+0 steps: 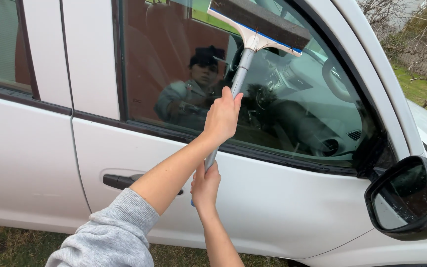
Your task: Wash the exterior and windows of a white pickup truck using a hose, brush, and squeegee.
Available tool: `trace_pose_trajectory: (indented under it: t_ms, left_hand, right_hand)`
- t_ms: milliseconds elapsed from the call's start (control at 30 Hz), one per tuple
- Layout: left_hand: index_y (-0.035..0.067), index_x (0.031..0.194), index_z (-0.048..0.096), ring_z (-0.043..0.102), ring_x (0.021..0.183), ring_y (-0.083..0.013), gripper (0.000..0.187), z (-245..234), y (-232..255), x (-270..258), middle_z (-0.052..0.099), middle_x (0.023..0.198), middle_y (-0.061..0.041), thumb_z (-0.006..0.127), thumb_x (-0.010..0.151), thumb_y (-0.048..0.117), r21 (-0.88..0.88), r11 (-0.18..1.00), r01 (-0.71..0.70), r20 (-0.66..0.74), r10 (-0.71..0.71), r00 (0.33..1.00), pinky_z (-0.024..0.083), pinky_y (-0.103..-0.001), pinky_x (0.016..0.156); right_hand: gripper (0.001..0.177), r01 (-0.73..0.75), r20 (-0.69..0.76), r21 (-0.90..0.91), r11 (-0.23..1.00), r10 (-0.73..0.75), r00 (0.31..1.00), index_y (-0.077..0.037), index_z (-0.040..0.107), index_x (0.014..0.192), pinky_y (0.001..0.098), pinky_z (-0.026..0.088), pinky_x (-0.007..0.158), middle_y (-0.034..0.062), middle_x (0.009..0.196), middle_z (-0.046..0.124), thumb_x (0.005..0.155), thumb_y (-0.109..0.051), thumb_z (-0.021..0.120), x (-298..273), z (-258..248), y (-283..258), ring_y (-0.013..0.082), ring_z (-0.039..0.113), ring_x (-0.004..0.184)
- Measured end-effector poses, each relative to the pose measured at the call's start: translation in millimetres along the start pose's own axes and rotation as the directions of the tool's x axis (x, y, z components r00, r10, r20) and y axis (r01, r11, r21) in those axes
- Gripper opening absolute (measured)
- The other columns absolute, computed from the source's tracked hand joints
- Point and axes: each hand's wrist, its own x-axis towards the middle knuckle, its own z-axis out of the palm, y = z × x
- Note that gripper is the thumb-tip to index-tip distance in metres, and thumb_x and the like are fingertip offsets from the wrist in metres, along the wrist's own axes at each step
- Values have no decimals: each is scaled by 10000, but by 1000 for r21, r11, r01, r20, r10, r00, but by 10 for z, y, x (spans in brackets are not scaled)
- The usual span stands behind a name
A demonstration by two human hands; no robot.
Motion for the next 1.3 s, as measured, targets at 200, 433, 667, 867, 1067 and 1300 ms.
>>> trace_pose_trajectory:
  t_ms: [200, 433, 667, 867, 1067, 1300]
  left_hand:
    - [6, 1009, 439, 639, 533, -436, 344, 310, -374, -928, 624, 588, -198, 466, 1074, 343, -86, 993, 82, 35, -80, 996, 506, -517, 491]
    - [6, 1021, 442, 622, 523, -450, 314, 615, -842, -2100, 604, 564, -211, 479, 1063, 316, -35, 958, 283, 133, -276, 952, 481, -536, 489]
    - [12, 1042, 462, 623, 538, -452, 332, 653, -905, -2684, 609, 561, -207, 471, 1060, 343, -15, 922, 387, 100, -384, 918, 472, -544, 497]
    - [20, 1056, 470, 624, 494, -420, 330, 13, -327, -2148, 595, 543, -201, 452, 1044, 350, -206, 920, 334, 18, -338, 941, 454, -531, 467]
    - [12, 990, 482, 659, 605, -432, 408, -660, -27, -659, 659, 647, -199, 438, 1079, 408, -142, 988, 66, -101, -81, 992, 511, -526, 582]
    - [16, 1012, 512, 709, 759, -444, 447, -1234, -361, 760, 709, 816, -216, 426, 1061, 451, -57, 998, 21, -139, -29, 990, 553, -544, 663]
  right_hand:
    - [246, -189, -35, -16, 982, 188, 981, -55, 481, 892, 305, 316, 362, -16, 557, 427, 1033, -254, 514, -429, -290, 1045, 83, 380, 414]
    - [224, -333, -64, -192, 923, 326, 943, -9, 584, 989, 309, 400, 436, 12, 574, 529, 1030, -223, 534, -1219, -591, 2044, 90, 495, 470]
    - [197, -391, -112, -334, 858, 376, 920, -2, 570, 1013, 354, 461, 443, 95, 562, 636, 1006, -199, 561, -1745, -767, 2414, 146, 619, 438]
    - [202, 39, -31, -392, 919, -55, 998, 8, 554, 989, 361, 413, 435, 118, 525, 589, 1000, -193, 559, -1560, -678, 1668, 167, 594, 411]
    - [291, 169, -42, -231, 958, -184, 982, 10, 517, 846, 355, 408, 398, 59, 529, 546, 1012, -227, 548, -763, 149, 123, 146, 521, 422]
    - [336, 233, -35, -109, 966, -238, 971, 2, 529, 845, 335, 432, 420, 62, 594, 546, 1029, -279, 542, -59, 1192, -722, 131, 504, 455]
